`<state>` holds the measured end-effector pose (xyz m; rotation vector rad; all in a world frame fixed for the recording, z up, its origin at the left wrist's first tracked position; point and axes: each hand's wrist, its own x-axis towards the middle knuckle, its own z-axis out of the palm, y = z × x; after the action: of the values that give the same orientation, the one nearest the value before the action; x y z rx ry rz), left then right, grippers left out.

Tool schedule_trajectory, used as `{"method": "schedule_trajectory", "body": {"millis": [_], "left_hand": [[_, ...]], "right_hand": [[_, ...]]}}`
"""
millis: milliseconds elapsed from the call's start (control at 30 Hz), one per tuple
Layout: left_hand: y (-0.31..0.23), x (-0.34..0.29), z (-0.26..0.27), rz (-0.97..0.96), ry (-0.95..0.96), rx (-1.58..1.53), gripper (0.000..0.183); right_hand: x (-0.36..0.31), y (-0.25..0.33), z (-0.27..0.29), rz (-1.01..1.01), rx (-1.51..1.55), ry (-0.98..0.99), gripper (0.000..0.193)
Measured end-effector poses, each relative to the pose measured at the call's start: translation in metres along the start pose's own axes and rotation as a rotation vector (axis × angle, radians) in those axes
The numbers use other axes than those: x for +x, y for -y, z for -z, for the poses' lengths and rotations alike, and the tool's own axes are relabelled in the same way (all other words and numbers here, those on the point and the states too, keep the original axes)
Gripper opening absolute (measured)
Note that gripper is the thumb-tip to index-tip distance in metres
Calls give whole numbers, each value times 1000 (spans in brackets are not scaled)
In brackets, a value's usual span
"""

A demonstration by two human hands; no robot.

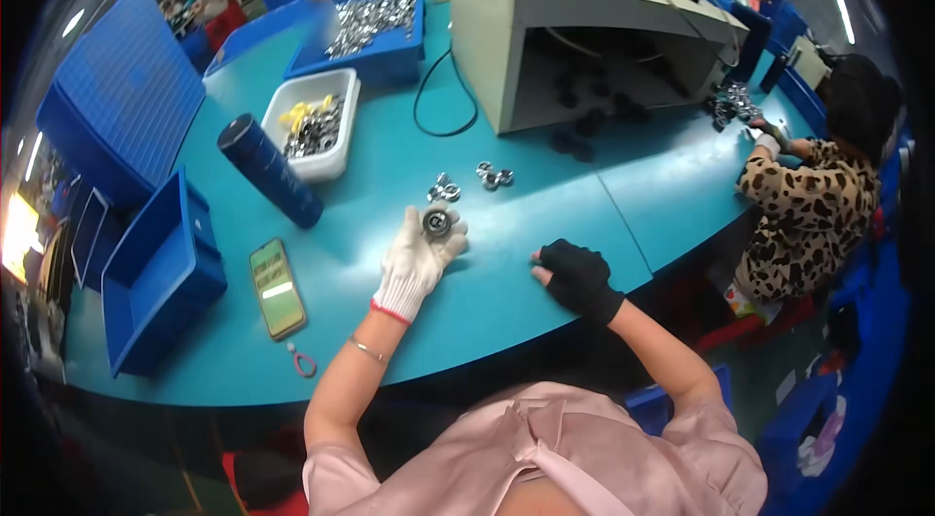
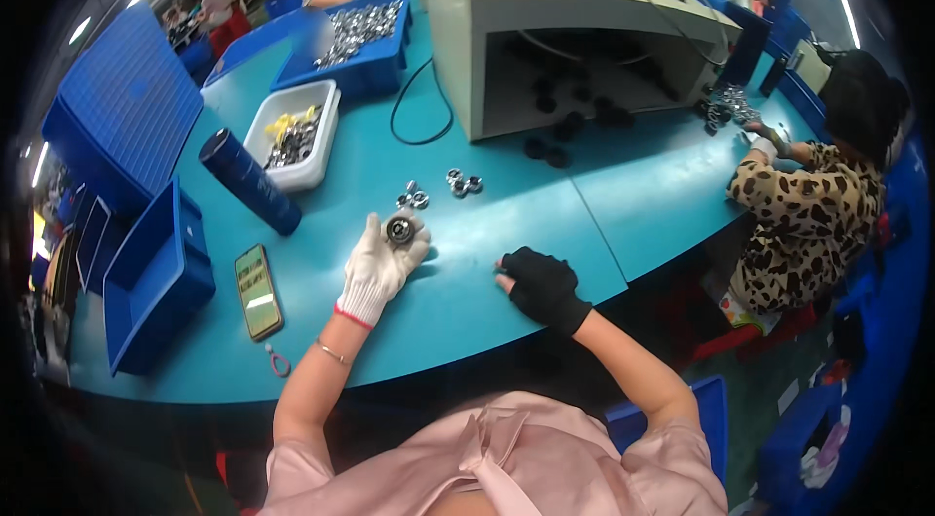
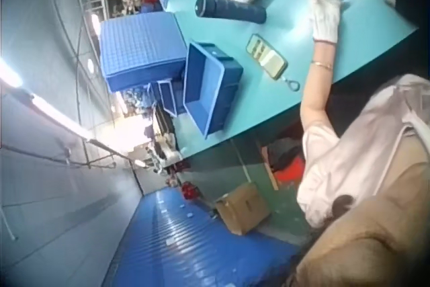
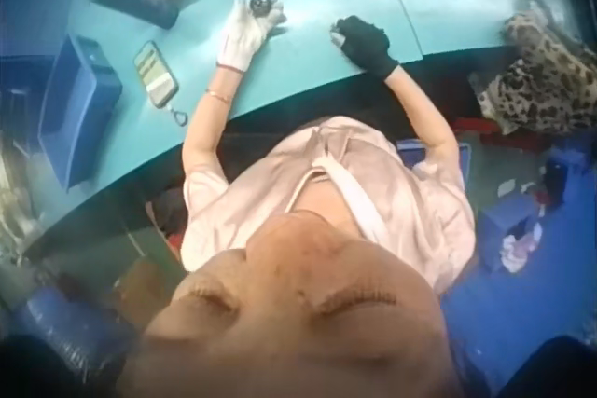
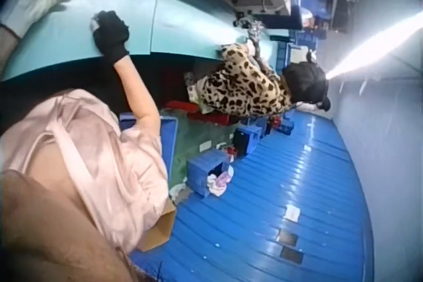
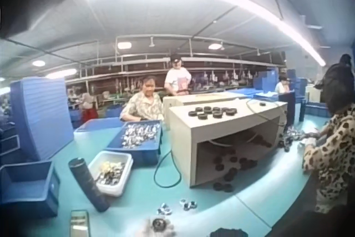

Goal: The person collects black rubber rings from the table and assembles them by fitting metal components into each ring by hand.

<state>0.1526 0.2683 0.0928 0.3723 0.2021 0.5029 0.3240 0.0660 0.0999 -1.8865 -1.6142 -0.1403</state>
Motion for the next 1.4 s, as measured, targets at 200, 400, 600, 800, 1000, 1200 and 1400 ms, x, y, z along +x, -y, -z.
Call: {"method": "schedule_trajectory", "body": {"millis": [200,400,600,800,1000,1200,1400], "left_hand": [[-8,-7,7,-32,-102,2,49],[-7,-14,1,-115,42,241,39],[-16,-19,7,-188,-242,551,46],[-28,-20,-31,-140,-241,934,45],[-27,-14,-13,-140,-304,794,39],[-28,-10,-19,-53,-284,859,31],[-26,-15,-14,-91,-385,1038,35]], "right_hand": [[32,17,-23,-16,181,23,25],[92,40,-64,317,302,-108,58],[120,60,-86,360,291,24,46],[135,33,-82,475,153,241,38],[118,37,-87,217,163,326,50],[115,34,-89,206,236,227,44],[119,38,-97,208,355,276,42]]}}
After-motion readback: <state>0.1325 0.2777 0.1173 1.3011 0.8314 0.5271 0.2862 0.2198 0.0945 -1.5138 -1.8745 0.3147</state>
